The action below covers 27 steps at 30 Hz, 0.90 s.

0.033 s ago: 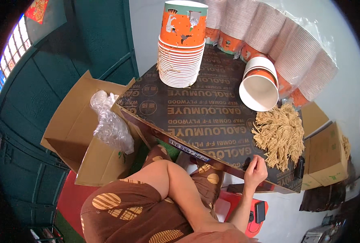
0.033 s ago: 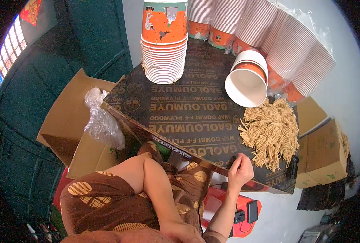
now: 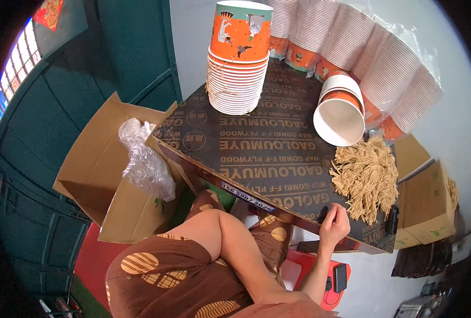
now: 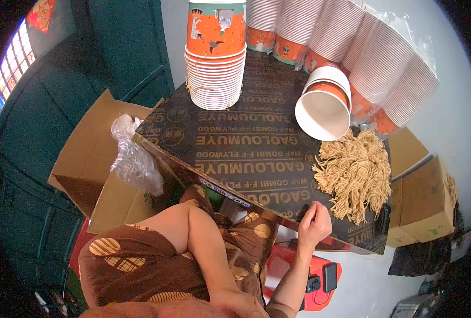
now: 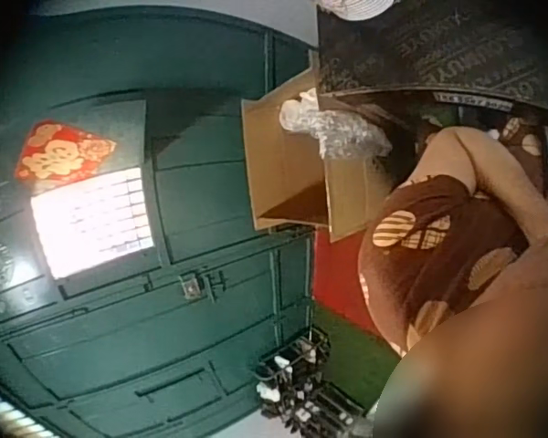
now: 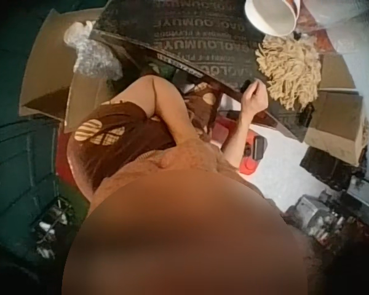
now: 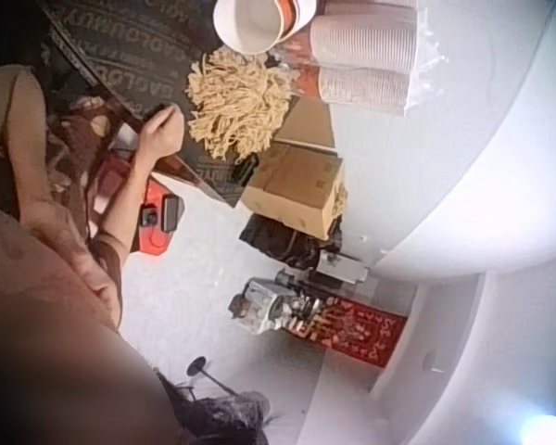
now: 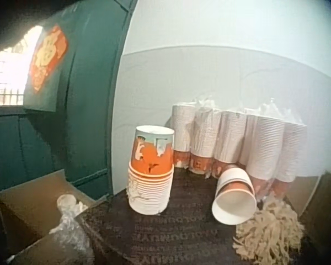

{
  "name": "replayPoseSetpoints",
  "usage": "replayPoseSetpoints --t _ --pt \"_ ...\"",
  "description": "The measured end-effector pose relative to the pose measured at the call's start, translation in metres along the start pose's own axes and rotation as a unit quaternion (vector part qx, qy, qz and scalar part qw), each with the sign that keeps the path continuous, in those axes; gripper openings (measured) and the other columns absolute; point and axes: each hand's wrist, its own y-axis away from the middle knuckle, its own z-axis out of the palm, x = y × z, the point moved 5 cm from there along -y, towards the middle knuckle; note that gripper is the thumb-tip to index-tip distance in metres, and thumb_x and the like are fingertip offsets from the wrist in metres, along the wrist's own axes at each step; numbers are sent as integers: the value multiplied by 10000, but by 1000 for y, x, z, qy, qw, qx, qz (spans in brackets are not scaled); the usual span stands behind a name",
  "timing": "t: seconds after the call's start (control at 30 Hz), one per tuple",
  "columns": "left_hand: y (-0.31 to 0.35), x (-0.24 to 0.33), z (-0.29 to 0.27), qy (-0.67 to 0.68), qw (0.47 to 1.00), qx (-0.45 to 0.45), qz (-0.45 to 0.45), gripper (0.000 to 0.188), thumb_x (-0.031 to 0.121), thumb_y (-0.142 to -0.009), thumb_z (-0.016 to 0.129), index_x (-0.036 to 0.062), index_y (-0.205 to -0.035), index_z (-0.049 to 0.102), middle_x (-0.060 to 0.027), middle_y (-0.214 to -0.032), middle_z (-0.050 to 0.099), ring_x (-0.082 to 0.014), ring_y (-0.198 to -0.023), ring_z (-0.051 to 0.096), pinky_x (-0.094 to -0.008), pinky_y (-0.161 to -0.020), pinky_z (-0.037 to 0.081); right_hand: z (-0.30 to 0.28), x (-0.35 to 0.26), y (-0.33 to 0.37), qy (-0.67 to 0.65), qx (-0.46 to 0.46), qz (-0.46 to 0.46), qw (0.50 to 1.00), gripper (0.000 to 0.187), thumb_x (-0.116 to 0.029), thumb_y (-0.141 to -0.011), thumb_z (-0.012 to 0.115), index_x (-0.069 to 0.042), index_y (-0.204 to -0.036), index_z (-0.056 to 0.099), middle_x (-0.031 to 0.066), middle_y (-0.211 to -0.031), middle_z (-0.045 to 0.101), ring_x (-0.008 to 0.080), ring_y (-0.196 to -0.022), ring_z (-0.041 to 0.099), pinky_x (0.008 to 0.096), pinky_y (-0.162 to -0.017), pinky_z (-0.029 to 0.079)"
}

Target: Attaching string handles to paper buckets by threading the string through pre-cut holes and tying knots.

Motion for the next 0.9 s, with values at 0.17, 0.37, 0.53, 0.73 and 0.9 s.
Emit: replayPoseSetpoints --t 0.17,0.37,0.53,0.73,0.9 --pt "-6 -10 -7 -43 999 -1 6 226 225 -1017 457 7 -996 515 -68 -935 473 -212 -873 481 -399 -877 398 1 2 2 12 0 -4 1000 91 -61 -902 586 -31 -876 669 126 -794 659 311 -692 639 386 -616 491" --pt "-8 -17 -10 -91 996 -6 9 268 256 -1020 444 -2 -1027 517 -73 -961 490 -202 -884 498 -383 -861 411 0 -1 2 8 0 -1 1000 87 -53 -898 586 -31 -877 667 128 -793 658 314 -689 637 385 -612 491" --pt "1 -8 -9 -127 992 -10 11 306 282 -1023 432 -9 -1052 519 -78 -983 505 -193 -893 513 -370 -848 422 -1 -2 1 9 7 -10 1000 80 -48 -892 588 -28 -873 663 127 -782 653 317 -678 632 385 -608 489" --pt "7 -2 -9 -168 986 -13 13 352 314 -1027 419 -18 -1083 522 -83 -1010 523 -183 -904 530 -355 -833 434 1 -4 -1 7 -3 -13 1000 95 -59 -926 574 -20 -886 651 125 -784 646 295 -692 637 360 -620 488" --pt "9 -9 -8 -204 978 -24 16 391 340 -1030 408 -26 -1109 524 -88 -1032 537 -174 -913 545 -342 -820 445 -1 -6 -1 13 7 -16 1000 80 -39 -889 588 -26 -870 664 127 -778 650 317 -668 630 386 -597 485"
